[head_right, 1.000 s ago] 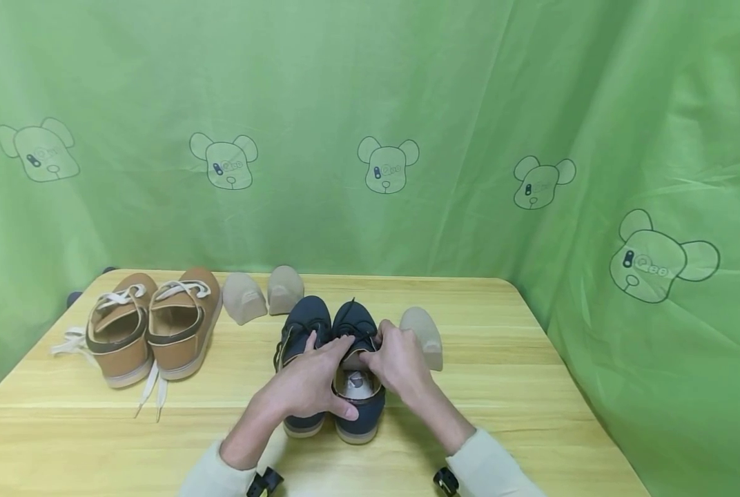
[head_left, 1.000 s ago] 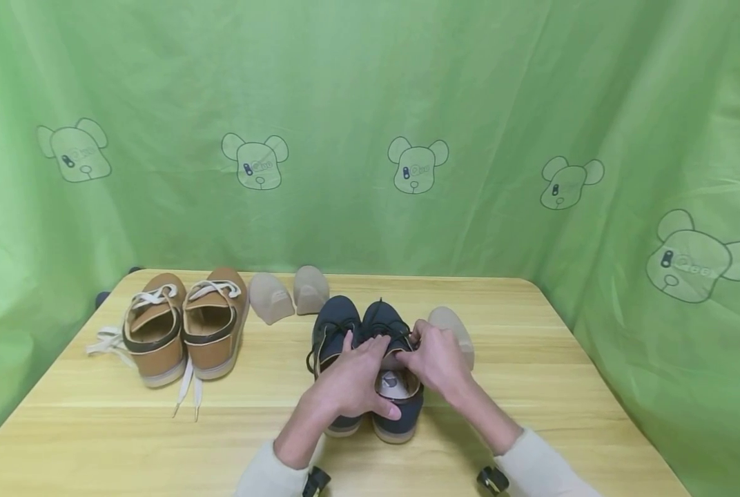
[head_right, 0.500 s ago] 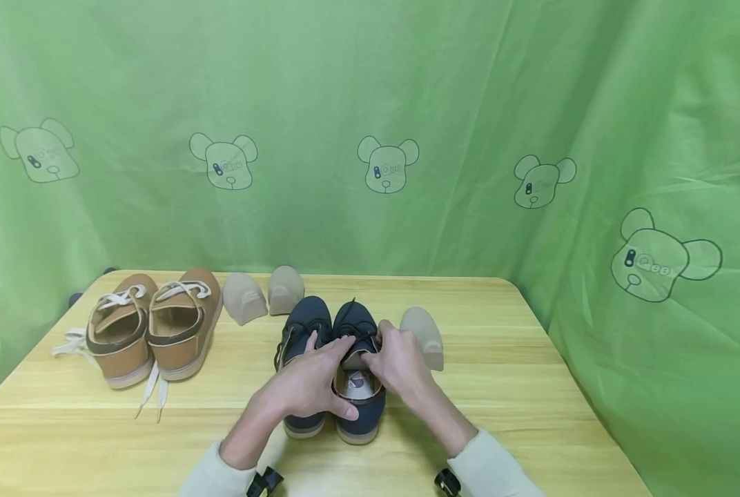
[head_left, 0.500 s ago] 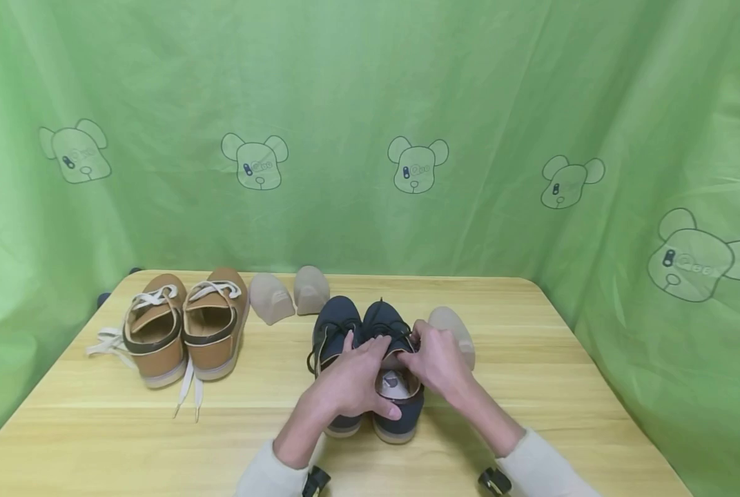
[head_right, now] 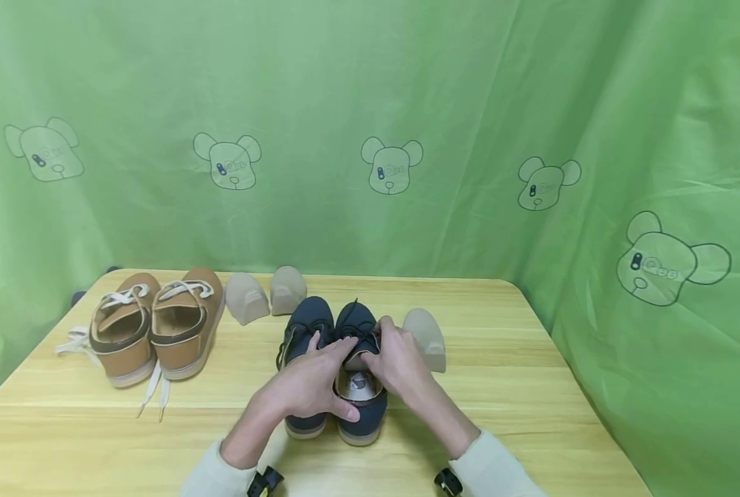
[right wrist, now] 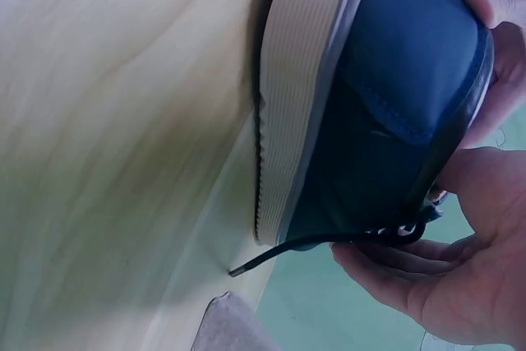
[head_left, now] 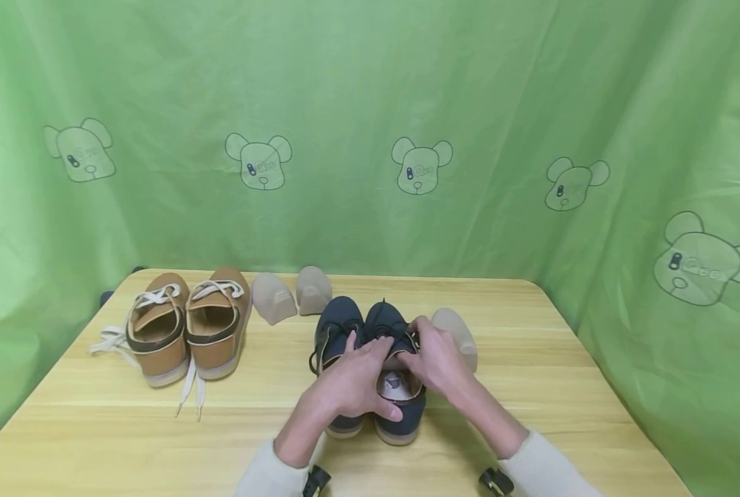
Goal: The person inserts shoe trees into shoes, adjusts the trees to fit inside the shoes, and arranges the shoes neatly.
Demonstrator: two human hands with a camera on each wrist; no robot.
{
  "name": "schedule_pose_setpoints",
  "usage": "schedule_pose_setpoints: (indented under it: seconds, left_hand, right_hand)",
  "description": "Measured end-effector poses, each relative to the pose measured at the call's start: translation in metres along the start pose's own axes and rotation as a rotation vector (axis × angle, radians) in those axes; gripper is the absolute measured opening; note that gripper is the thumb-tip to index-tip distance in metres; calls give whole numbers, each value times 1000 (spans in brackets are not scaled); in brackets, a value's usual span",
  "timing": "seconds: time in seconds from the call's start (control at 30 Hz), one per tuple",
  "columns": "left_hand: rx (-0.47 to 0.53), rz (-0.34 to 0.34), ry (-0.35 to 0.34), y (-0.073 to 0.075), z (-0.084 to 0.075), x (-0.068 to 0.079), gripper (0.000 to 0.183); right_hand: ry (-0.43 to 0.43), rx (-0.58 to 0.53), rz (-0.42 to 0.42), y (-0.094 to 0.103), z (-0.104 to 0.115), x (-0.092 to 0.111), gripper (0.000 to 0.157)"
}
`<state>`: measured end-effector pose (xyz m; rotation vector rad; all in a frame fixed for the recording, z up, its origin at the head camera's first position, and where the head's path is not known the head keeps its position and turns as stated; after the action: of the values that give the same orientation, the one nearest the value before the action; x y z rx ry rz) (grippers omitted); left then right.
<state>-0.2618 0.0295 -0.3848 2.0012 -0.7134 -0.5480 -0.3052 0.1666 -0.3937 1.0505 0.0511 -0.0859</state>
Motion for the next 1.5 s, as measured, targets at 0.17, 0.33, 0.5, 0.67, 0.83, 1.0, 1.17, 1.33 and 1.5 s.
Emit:
schedule_pose_setpoints:
  seconds: [0.17,0.33,0.5,0.67,0.83,1.0,1.17,1.33,1.5]
  left_hand:
    - [-8,1,-1,0,-1,0,108]
    - [-20,1,4,0,-1,-1,109]
    - [-15,-13,11,0,-1,0,109]
    - [4,-27,22,1,-2,2,107]
    - [10,-32,18,1,-4,3,106]
    - [12,-36,16,2,-5,2,106]
    - [8,-35,16,2,-5,2,106]
    - [4,-33,19,2,-5,2,106]
    - [-2,-31,21,2,-5,2,106]
  right_hand:
    - [-14,-18,6,-1,0,-1,43]
    - [-4,-51,-9,0,-1,-3,39]
    - [4,-78,-29,-1,-2,-2,34]
    - [-3,-96,-32,-2,-3,-1,32]
    - [12,-85,-52,-2,-2,-2,30]
    - [26,-79,-61,-1,-3,-2,27]
    - [18,-82,-53,-2,-3,-3,26]
    - [21,-72,-60,-2,-2,-3,26]
    - [20,-73,-62,-3,-2,-4,26]
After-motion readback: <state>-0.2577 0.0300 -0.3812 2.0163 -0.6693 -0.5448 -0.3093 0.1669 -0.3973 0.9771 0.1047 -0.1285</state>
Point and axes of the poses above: each hand's wrist, its own x-axis away from the middle knuckle, its own y-axis out of the back of the hand, z = x × y, the point moved 7 cm from there along -x, towards the middle knuckle, and after that the axes turned 11 degrees about -y, right-handed, at the moved point
